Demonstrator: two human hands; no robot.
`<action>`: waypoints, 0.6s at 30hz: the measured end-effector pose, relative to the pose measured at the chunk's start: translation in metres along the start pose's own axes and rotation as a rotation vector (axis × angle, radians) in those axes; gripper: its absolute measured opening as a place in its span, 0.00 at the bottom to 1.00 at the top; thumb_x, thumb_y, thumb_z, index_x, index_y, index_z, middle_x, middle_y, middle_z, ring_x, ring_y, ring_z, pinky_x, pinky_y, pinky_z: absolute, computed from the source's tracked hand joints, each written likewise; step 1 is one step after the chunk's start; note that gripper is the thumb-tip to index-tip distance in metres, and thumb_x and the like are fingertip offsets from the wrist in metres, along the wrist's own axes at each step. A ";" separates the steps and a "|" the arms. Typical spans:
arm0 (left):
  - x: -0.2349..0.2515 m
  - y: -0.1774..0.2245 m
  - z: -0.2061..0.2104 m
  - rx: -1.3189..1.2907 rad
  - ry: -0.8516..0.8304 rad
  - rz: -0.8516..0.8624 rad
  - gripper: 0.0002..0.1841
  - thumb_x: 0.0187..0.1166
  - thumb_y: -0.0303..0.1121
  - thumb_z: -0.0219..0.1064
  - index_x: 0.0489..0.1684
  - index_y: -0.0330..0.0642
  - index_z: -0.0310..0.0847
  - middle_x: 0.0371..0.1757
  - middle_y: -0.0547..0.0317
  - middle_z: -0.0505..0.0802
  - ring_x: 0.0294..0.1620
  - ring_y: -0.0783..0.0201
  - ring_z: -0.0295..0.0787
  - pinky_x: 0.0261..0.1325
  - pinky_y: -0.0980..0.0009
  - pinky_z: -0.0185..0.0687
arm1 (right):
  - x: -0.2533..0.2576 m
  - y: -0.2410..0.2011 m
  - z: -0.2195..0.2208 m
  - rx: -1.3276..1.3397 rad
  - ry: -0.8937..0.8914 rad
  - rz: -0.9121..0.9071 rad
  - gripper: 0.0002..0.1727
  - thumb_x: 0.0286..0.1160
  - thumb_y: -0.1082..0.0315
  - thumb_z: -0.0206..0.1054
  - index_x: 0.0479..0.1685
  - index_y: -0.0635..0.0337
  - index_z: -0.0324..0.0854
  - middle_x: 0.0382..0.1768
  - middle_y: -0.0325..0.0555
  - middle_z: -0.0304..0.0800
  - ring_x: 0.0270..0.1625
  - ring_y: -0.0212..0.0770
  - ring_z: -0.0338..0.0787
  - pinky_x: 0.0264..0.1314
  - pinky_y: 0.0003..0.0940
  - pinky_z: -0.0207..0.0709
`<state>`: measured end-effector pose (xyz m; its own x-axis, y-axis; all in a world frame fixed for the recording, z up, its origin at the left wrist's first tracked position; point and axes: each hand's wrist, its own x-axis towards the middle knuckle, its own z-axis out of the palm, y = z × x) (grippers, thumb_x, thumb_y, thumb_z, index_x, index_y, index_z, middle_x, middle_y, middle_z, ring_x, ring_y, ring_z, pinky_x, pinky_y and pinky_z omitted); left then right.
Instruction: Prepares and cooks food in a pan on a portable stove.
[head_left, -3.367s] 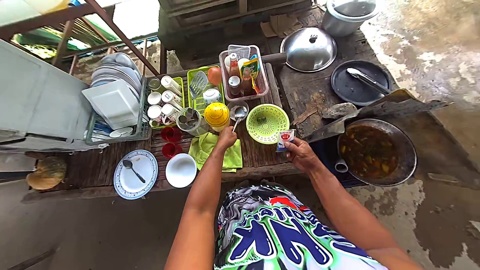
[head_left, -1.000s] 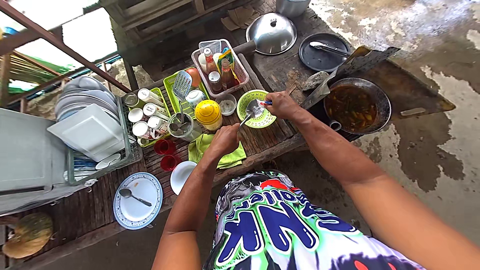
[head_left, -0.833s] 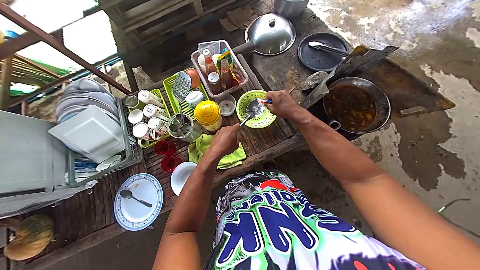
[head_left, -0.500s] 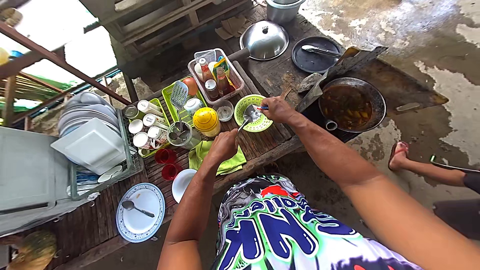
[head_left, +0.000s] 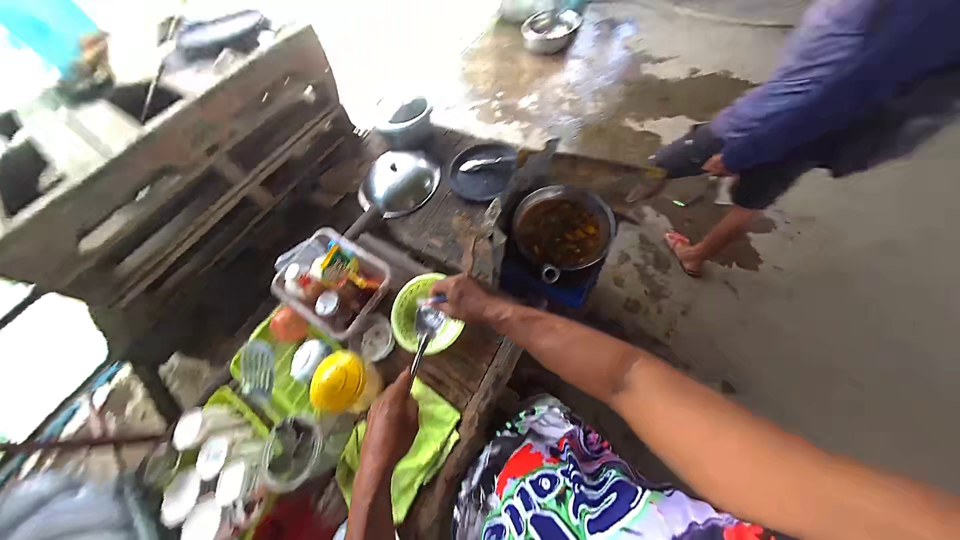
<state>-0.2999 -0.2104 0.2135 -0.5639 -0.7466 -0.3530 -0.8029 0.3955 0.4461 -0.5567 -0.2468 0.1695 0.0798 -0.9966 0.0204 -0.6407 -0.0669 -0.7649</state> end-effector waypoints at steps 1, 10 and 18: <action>0.001 0.001 -0.001 0.007 0.003 -0.003 0.25 0.82 0.25 0.59 0.80 0.42 0.77 0.55 0.35 0.94 0.58 0.36 0.92 0.65 0.36 0.81 | 0.001 0.007 0.002 0.070 0.025 -0.005 0.16 0.84 0.61 0.66 0.49 0.67 0.88 0.47 0.58 0.92 0.54 0.52 0.91 0.66 0.52 0.80; 0.002 -0.017 0.008 0.037 -0.015 -0.026 0.24 0.82 0.26 0.57 0.78 0.31 0.77 0.51 0.31 0.95 0.54 0.34 0.93 0.65 0.37 0.81 | -0.006 0.004 0.005 0.025 -0.102 0.116 0.12 0.82 0.67 0.65 0.53 0.68 0.86 0.49 0.63 0.91 0.58 0.60 0.89 0.66 0.61 0.77; -0.005 -0.020 0.007 0.030 -0.010 -0.039 0.24 0.82 0.24 0.57 0.78 0.30 0.77 0.55 0.30 0.94 0.58 0.34 0.92 0.68 0.39 0.80 | 0.003 -0.004 0.006 -0.076 -0.186 0.131 0.13 0.83 0.67 0.63 0.54 0.68 0.84 0.51 0.64 0.90 0.60 0.62 0.88 0.64 0.63 0.77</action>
<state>-0.2828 -0.2108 0.2007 -0.5334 -0.7568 -0.3779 -0.8299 0.3817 0.4070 -0.5494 -0.2495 0.1683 0.1271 -0.9714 -0.2006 -0.7096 0.0523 -0.7027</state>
